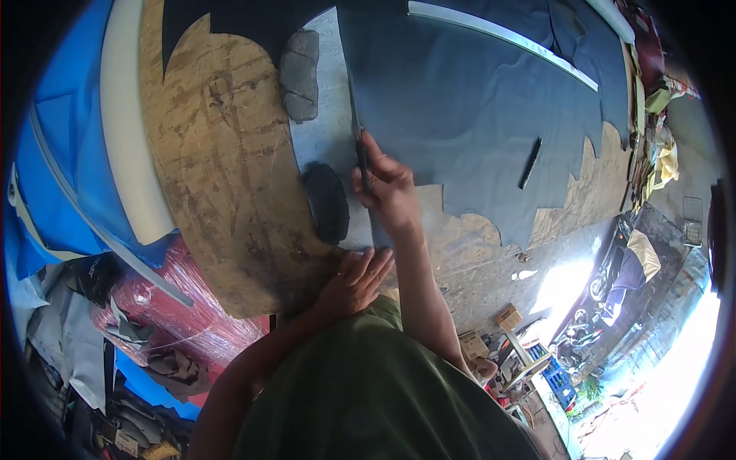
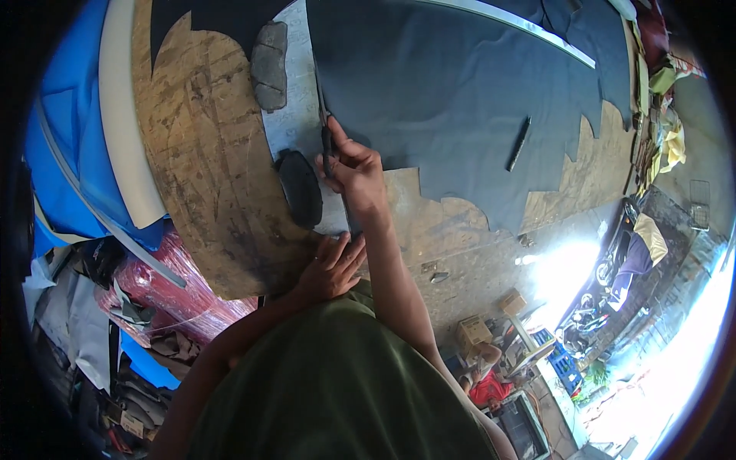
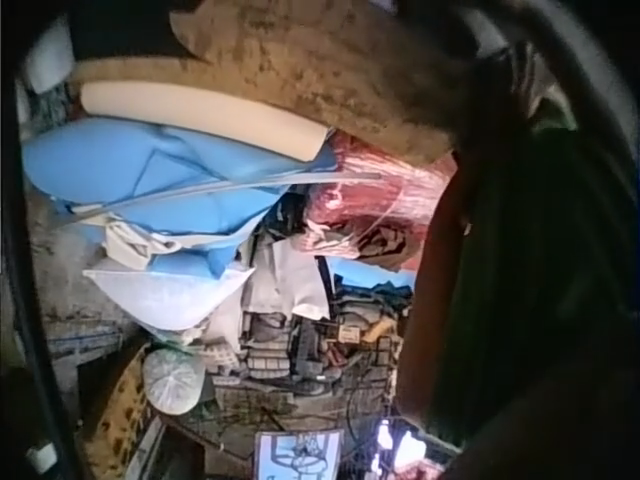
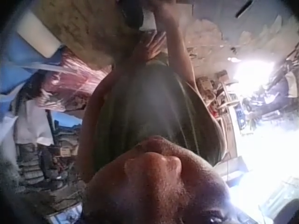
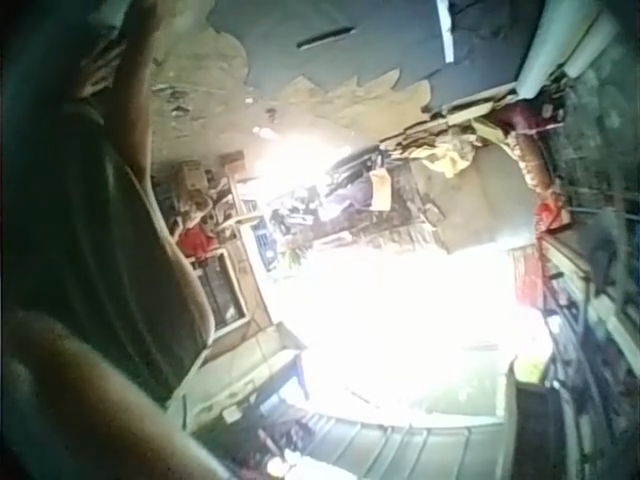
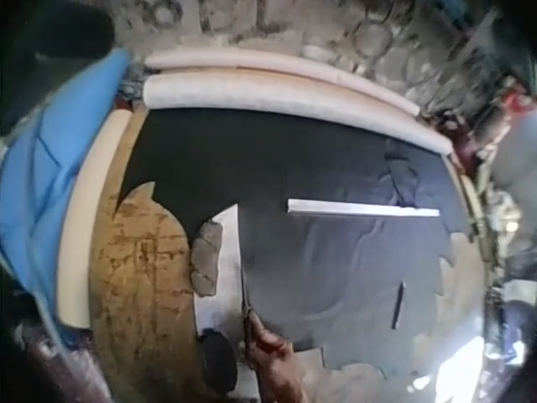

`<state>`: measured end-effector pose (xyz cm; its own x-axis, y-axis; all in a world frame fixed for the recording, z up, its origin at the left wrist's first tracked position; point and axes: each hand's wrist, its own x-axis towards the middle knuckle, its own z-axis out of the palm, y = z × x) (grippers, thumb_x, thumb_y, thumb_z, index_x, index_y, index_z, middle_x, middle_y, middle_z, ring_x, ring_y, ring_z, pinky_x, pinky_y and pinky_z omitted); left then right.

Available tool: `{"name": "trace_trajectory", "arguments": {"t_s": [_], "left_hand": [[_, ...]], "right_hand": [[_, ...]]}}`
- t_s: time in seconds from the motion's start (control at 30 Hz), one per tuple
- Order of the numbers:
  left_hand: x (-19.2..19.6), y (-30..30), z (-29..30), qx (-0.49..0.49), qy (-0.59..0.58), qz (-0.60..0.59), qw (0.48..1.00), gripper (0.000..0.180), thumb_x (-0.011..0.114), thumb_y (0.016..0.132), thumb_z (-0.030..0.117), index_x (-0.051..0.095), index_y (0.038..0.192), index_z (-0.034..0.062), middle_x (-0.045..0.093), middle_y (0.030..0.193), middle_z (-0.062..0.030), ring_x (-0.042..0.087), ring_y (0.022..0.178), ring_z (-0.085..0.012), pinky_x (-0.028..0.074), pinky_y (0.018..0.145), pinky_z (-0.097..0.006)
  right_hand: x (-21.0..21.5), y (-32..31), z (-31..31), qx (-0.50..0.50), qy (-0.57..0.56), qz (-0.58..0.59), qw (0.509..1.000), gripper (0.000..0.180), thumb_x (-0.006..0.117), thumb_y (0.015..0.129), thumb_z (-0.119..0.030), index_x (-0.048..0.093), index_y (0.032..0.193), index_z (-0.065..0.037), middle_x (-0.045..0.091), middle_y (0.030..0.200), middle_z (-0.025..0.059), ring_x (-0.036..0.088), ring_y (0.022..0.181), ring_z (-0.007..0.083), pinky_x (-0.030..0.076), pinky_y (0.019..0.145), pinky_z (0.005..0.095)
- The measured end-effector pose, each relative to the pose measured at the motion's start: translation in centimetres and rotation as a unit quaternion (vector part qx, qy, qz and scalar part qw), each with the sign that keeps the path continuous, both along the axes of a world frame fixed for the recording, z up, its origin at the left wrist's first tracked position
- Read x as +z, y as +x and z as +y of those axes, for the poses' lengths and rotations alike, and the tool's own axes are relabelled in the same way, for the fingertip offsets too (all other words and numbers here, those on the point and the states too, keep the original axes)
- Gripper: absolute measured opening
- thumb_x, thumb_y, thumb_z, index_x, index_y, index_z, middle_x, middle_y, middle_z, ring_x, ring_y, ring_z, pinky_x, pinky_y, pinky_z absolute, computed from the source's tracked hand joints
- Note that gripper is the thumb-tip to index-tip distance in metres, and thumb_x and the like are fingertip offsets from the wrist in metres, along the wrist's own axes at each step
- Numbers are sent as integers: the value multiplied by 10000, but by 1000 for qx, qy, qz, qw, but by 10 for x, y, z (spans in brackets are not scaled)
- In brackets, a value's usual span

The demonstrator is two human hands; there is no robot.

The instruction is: Cutting fabric pieces using cardboard patterns and scissors on a workbench.

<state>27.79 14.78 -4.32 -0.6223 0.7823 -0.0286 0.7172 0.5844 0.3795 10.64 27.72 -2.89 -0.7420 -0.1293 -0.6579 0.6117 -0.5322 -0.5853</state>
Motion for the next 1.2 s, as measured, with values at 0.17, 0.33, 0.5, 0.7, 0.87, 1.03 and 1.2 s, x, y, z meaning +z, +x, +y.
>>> {"name": "trace_trajectory", "arguments": {"t_s": [0.17, 0.33, 0.5, 0.7, 0.87, 1.03, 1.2], "left_hand": [[6, -7, 0, 9, 15, -1, 1000, 598, 593, 980, 323, 565, 1493, 18, 447, 1630, -183, 409, 1430, -433, 444, 1105, -513], [3, -7, 0, -20, 1, 18, 1000, 529, 577, 994, 288, 613, 1437, 1, 494, 1598, -190, 459, 1401, -441, 458, 1097, -521], [7, -13, -1, -29, -6, 52, 998, 476, 569, 999, 253, 650, 1392, -4, 538, 1566, -186, 501, 1383, -435, 451, 1113, -526], [5, -13, 0, -20, 4, 62, 998, 436, 583, 989, 210, 674, 1360, 0, 578, 1532, -179, 528, 1393, -412, 429, 1148, -544], [3, -14, 0, -39, -17, 85, 996, 398, 621, 963, 176, 703, 1316, 11, 596, 1515, -170, 533, 1413, -389, 410, 1172, -563], [1, -16, 0, -69, -37, 112, 991, 348, 658, 933, 141, 739, 1252, 29, 611, 1502, -160, 545, 1414, -373, 403, 1182, -572], [8, -20, 1, -48, -24, 112, 992, 314, 674, 917, 123, 763, 1207, 43, 621, 1493, -152, 558, 1406, -365, 404, 1182, -573]], "right_hand": [[-4, -19, 0, 29, 18, 27, 999, 632, 532, 961, 124, 566, 1538, -132, 694, 893, 84, 523, 672, 105, 329, 502, 178], [-6, -37, -4, 22, -4, 27, 999, 647, 517, 947, 138, 572, 1534, -130, 696, 896, 89, 524, 670, 108, 327, 495, 185], [-2, -52, -7, 18, -2, 27, 999, 644, 510, 946, 137, 575, 1530, -126, 704, 908, 97, 532, 671, 111, 321, 489, 191], [-2, -73, -12, 16, -6, 33, 999, 635, 513, 944, 135, 580, 1523, -116, 714, 919, 103, 542, 674, 113, 313, 488, 195], [-5, -85, -14, 1, -18, 31, 999, 625, 548, 933, 140, 590, 1510, -97, 735, 920, 107, 546, 652, 101, 310, 473, 195], [-6, -101, -19, -15, -32, 30, 999, 612, 577, 928, 145, 599, 1496, -78, 755, 929, 118, 553, 638, 98, 311, 457, 192], [-6, -110, -21, -22, -38, 40, 998, 595, 577, 936, 141, 601, 1491, -72, 755, 947, 134, 565, 652, 111, 307, 451, 193]]}}
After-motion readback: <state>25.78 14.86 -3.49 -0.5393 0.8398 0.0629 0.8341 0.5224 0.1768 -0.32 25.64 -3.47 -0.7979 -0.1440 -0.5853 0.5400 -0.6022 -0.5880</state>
